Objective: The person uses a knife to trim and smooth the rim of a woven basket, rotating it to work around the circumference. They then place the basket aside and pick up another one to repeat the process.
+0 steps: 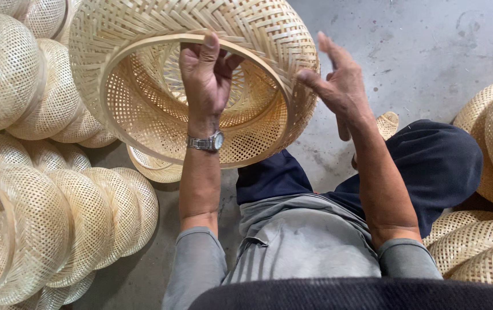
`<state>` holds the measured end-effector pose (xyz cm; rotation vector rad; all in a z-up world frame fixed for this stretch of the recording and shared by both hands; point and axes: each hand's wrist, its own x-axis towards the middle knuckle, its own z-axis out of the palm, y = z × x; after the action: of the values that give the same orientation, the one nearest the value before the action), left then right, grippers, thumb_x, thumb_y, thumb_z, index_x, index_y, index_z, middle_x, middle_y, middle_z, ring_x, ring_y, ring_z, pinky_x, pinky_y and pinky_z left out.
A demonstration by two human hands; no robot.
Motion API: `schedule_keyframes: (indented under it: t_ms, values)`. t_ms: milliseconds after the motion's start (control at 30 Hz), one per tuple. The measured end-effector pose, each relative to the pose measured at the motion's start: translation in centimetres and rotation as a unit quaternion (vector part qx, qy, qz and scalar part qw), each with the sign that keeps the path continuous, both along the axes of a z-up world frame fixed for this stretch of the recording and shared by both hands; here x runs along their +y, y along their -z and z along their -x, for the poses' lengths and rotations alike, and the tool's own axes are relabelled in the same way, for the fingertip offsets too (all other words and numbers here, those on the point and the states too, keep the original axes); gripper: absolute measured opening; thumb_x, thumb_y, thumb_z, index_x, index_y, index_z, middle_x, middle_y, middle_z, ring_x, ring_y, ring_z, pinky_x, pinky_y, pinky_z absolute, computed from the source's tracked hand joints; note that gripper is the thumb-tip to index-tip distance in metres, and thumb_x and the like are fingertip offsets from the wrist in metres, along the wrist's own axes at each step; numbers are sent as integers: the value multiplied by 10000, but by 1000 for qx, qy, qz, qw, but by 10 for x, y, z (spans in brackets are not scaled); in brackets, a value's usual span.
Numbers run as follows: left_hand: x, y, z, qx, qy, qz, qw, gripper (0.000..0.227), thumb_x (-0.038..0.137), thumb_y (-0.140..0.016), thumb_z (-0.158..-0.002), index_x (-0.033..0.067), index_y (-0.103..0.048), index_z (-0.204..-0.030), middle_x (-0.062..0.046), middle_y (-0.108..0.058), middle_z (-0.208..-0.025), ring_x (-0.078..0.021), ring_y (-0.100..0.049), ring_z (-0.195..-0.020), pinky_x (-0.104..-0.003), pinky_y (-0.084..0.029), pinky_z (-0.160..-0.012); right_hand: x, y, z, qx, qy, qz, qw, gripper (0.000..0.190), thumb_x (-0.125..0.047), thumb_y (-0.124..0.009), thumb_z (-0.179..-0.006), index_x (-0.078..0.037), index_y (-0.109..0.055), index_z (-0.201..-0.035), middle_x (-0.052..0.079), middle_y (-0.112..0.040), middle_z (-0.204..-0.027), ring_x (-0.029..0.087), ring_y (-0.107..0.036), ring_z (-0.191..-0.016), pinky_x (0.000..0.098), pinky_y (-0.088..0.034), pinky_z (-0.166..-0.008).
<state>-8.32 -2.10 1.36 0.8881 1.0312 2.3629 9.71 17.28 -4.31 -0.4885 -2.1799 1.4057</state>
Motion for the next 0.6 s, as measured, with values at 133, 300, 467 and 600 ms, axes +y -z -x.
schedule_keyframes:
  t_ms: [133, 300, 467, 600]
  values:
    - [7, 0, -13, 11, -2, 10, 1000, 264, 250, -724, -1026, 1, -672, -955, -94, -715, -854, -236, -761, -859, -407, -699, -820, 2, -17, 0, 12, 20, -51, 998, 955, -654, -727, -900, -61, -421, -1584, 214, -503, -1576, 371, -567, -1406, 537, -559, -1064]
    - [9, 5, -30, 47, 33, 14, 998, 203, 209, -688, -1045, 6, -681, -1048, -176, -743, -977, -300, -763, -983, -451, -686, -892, 12, -34, 7, 48, -26, -208, 977, 1188, -689, -815, -784, 27, -352, -1612, 291, -498, -1519, 444, -543, -1346, 594, -459, -1096]
    - [-6, -6, -4, 14, 39, -116, 992, 304, 307, -631, -1083, 8, -684, -1063, -184, -757, -967, -299, -763, -941, -469, -676, -898, 18, -39, -3, 46, -40, -151, 987, 1087, -601, -872, -726, -55, -474, -1577, 205, -616, -1484, 341, -648, -1315, 516, -517, -1110]
    - [-16, -26, 32, -98, -28, -211, 972, 183, 161, -674, -969, 18, -672, -1082, -143, -740, -972, -285, -747, -917, -440, -677, -824, 14, -44, -6, 39, -18, -112, 993, 1018, -549, -896, -734, -106, -503, -1562, 161, -686, -1411, 291, -690, -1279, 476, -550, -1104]
